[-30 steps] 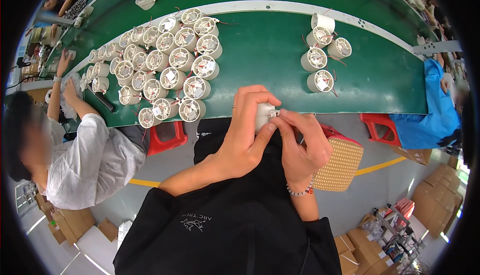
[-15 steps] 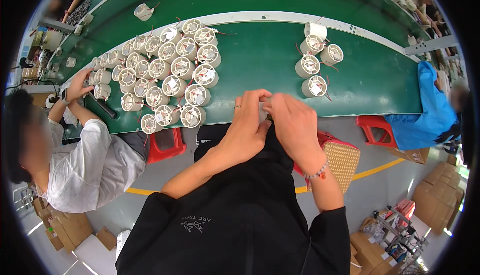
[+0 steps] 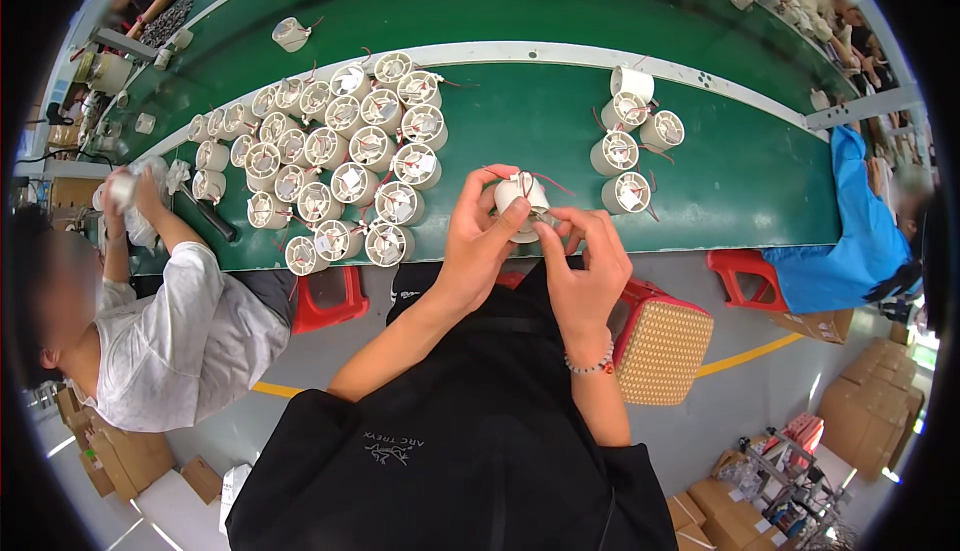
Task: Assembling small white plastic electronic components and inserting small parts by hand at a conveyor belt station.
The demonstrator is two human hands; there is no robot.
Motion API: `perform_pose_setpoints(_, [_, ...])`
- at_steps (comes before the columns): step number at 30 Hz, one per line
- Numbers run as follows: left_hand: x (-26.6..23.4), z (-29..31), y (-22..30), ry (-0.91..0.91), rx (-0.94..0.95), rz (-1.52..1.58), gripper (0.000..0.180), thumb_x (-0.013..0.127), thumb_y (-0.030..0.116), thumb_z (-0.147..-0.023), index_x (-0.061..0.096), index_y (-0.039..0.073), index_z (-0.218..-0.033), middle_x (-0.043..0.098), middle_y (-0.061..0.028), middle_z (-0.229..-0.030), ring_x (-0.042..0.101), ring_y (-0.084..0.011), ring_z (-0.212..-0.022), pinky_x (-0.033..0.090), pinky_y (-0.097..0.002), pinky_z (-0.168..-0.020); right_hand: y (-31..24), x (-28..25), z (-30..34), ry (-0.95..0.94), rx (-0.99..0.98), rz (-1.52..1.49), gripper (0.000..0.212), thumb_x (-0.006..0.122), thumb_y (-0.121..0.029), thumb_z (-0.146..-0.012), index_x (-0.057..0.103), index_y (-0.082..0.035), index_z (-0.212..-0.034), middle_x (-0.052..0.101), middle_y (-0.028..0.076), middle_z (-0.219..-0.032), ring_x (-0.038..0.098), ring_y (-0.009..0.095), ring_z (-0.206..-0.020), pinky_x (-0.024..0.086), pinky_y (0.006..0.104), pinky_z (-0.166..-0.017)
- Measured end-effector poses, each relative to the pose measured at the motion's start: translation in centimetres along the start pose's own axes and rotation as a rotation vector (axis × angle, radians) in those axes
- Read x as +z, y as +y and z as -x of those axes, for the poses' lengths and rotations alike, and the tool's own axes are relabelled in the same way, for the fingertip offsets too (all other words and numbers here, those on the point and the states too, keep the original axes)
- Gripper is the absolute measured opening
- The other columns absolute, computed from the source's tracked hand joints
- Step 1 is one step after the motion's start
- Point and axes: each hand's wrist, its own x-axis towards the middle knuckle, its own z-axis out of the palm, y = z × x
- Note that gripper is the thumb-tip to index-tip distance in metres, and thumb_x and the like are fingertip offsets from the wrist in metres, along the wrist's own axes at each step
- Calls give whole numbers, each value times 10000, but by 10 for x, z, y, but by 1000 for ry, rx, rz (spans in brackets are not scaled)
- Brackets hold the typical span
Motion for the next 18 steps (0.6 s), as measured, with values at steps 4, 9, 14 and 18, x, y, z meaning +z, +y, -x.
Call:
perform_pose_setpoints(4, [7, 3, -5, 20, 134, -21, 433, 672, 207, -1115, 460, 49, -1457, 647, -197, -1451, 692, -260, -1227, 594, -415, -1033, -9, 2, 4, 36, -49, 17, 219, 889, 14, -845, 765, -27, -1020, 719, 39, -918, 608, 97, -691, 379, 245, -550])
perform_pose_setpoints(9, [6, 2, -6, 2, 210, -5, 460, 676, 235, -1114, 448, 34, -1459, 639, -233, -1453, 677, -304, -1289, 597, -439, -1055, -4, 10, 9, 66, -88, -30, 169, 877, 14, -869, 762, 3, -994, 715, 42, -900, 593, 88, -669, 399, 226, -551])
perform_pose_setpoints(14, [13, 5, 1, 59, 175, 56, 463, 655, 269, -1125, 451, 26, -1461, 633, -259, -1449, 659, -337, -1339, 595, -466, -1077, -11, 1, 12, -99, 286, -239, 132, 856, 25, -899, 778, 29, -1005, 730, 48, -912, 626, 84, -709, 461, 226, -575])
perform_pose_setpoints(18, [15, 7, 5, 54, 134, 128, 475, 639, 276, -1133, 443, 26, -1486, 632, -268, -1444, 660, -348, -1343, 584, -473, -1096, -10, 5, 11, -40, 172, -242, 115, 839, 28, -920, 794, 27, -1025, 724, 42, -926, 645, 82, -760, 495, 230, -603])
